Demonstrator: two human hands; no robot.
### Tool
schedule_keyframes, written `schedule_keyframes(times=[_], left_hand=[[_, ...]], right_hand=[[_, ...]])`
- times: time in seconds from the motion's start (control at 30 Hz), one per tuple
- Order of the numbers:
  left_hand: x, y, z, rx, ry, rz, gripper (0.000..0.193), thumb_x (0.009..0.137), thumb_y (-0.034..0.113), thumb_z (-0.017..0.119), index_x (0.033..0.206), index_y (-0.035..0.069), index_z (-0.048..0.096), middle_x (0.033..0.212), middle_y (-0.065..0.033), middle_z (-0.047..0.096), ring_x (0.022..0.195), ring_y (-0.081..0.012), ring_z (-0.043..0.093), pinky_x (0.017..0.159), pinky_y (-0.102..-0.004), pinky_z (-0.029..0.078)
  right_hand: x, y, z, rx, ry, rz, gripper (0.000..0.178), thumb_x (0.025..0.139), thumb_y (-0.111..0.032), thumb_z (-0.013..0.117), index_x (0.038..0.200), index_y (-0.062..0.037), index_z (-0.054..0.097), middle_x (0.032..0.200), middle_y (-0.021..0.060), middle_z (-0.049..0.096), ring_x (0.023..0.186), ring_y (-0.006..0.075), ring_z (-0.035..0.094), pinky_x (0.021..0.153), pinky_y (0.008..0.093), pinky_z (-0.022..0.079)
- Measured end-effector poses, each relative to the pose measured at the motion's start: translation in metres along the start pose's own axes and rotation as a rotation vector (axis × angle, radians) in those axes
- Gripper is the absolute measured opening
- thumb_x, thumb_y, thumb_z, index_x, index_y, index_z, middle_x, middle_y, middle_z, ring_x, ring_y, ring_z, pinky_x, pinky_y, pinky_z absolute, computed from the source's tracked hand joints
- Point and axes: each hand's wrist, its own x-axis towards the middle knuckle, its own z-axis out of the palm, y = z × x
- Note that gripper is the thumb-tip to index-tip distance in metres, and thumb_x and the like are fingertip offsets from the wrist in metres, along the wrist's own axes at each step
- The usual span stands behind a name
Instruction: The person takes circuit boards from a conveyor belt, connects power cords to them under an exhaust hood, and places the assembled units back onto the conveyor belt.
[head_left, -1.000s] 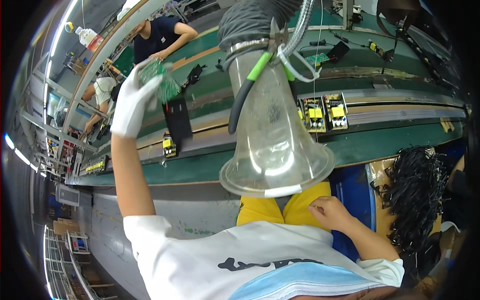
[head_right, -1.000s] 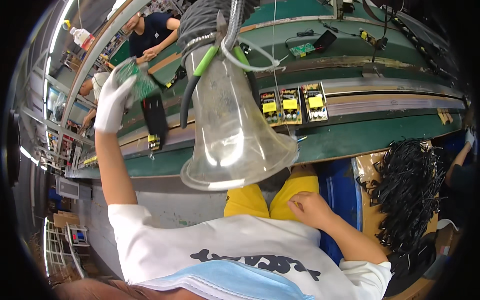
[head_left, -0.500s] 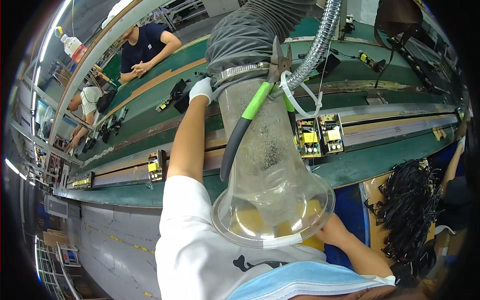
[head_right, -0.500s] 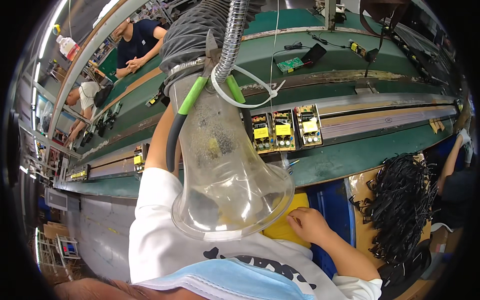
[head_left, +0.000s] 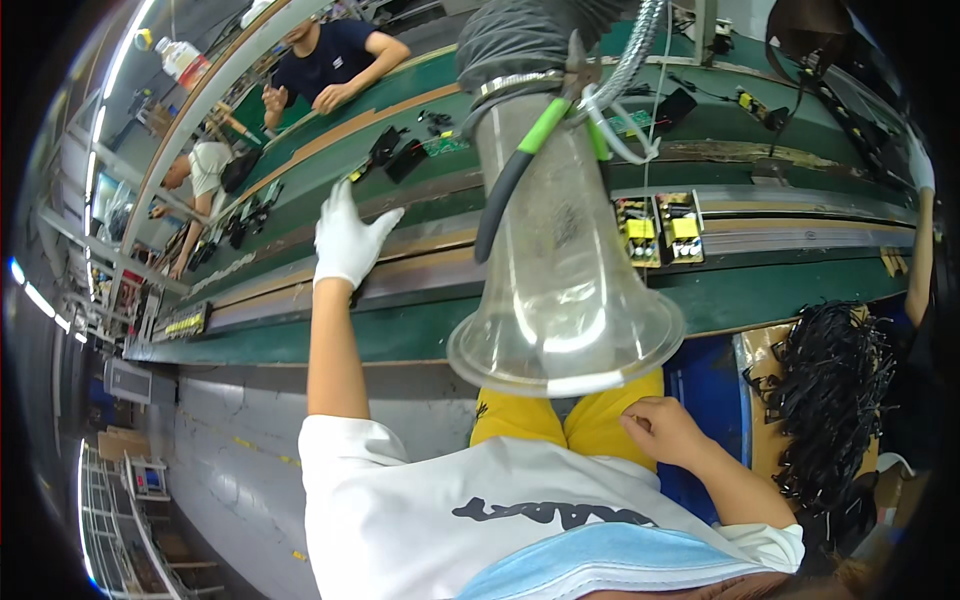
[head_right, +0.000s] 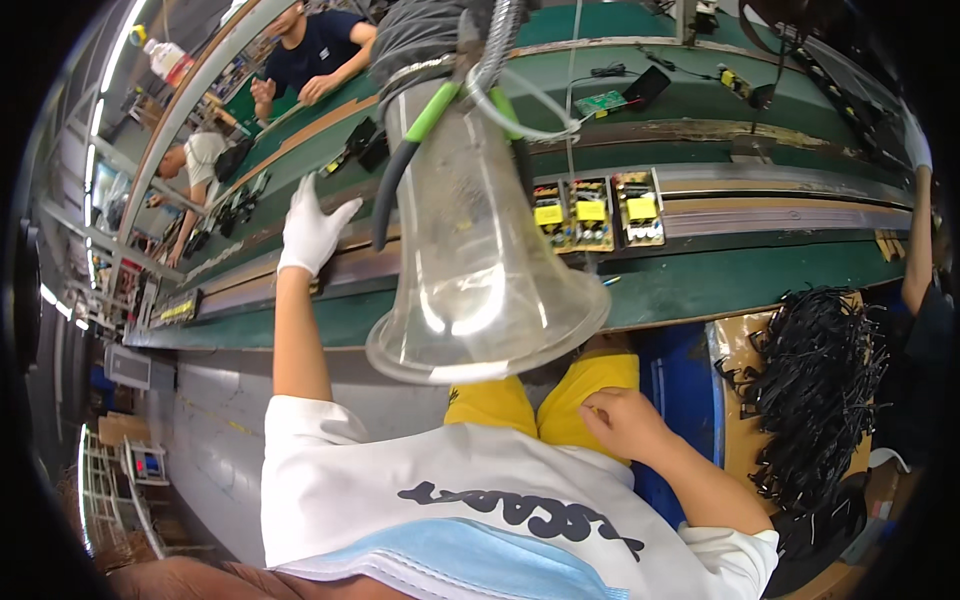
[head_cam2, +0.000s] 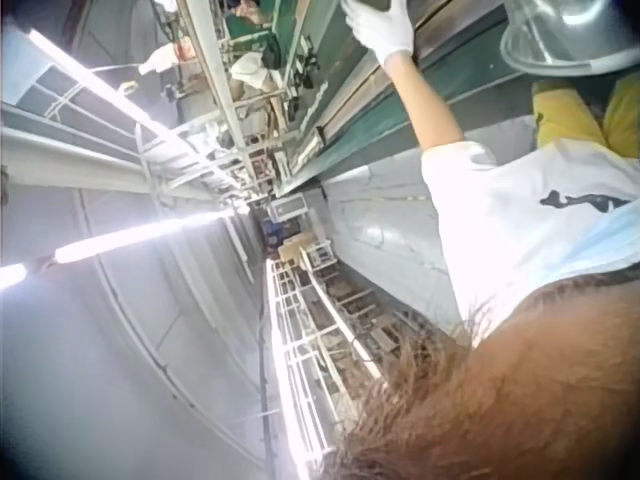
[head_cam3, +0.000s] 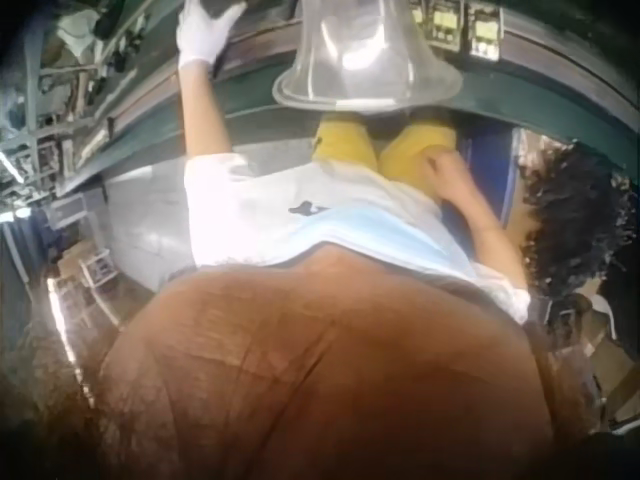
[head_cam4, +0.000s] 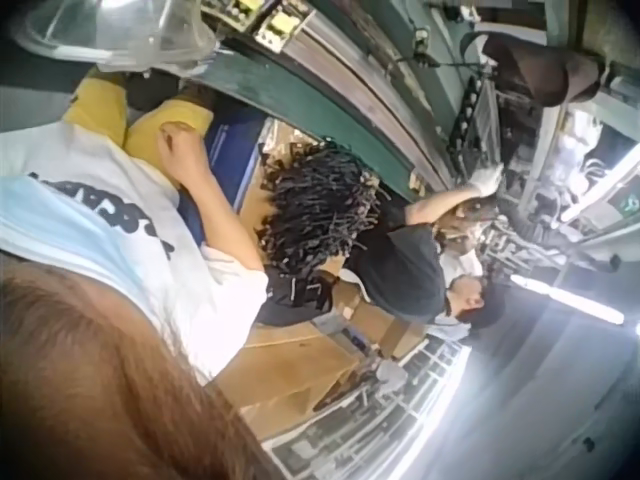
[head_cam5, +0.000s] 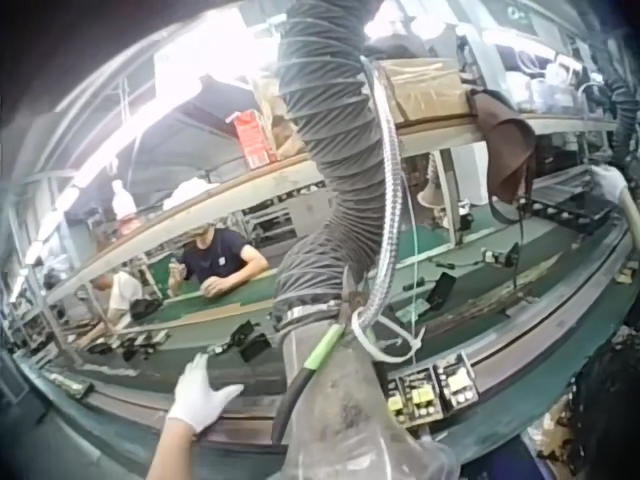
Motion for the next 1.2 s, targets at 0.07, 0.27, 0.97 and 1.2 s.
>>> schedule_keyframes(times=[0.07,0.27,0.97,1.2], left_hand=[[-0.034,-0.013,-0.002,0.152,0.047,-0.257,0.096,0.074,0.058,0.069,0.138,-0.006,0.035,0.145,-0.025,0.035,0.136,-0.04,0.03,0.11,-0.0468,0.026],[-0.085,-0.044,0.012,0.093,0.086,-0.271,0.074,0.075,0.051,0.07,0.129,0.005,0.051,0.134,-0.0194,0.049,0.126,-0.0355,0.043,0.104,-0.047,0.035],[-0.231,0.12,0.017,-1.614,-0.437,-0.387,0.05,0.064,-0.003,0.071,0.107,0.004,0.046,0.11,-0.0087,0.056,0.091,-0.0174,0.057,0.086,-0.034,0.05],[-0.299,0.165,0.059,-1.808,-0.777,-0.278,0.06,0.062,0.003,0.086,0.112,0.001,0.052,0.127,-0.02,0.051,0.115,-0.0272,0.053,0.097,-0.0393,0.046]], right_hand=[[-0.003,0.002,0.001,0.007,-0.008,0.007,0.016,0.084,-0.014,0.062,0.083,0.0017,0.067,0.07,0.0158,0.062,0.061,0.0313,0.06,0.057,0.038,0.048],[-0.004,0.003,0.01,0.002,0.027,-0.059,0.017,0.083,-0.014,0.062,0.084,0.0022,0.068,0.069,0.0165,0.061,0.06,0.0307,0.06,0.056,0.0368,0.047],[-0.01,-0.01,-0.001,0.527,-0.119,0.198,0.04,0.085,-0.028,0.07,0.114,-0.0018,0.063,0.102,0.0073,0.068,0.062,0.01,0.054,0.065,0.0263,0.048],[-0.011,-0.02,-0.01,0.542,-0.331,0.155,0.066,0.081,-0.033,0.075,0.134,-0.0063,0.045,0.1,0.0065,0.062,0.055,0.0064,0.046,0.054,0.0267,0.042]])
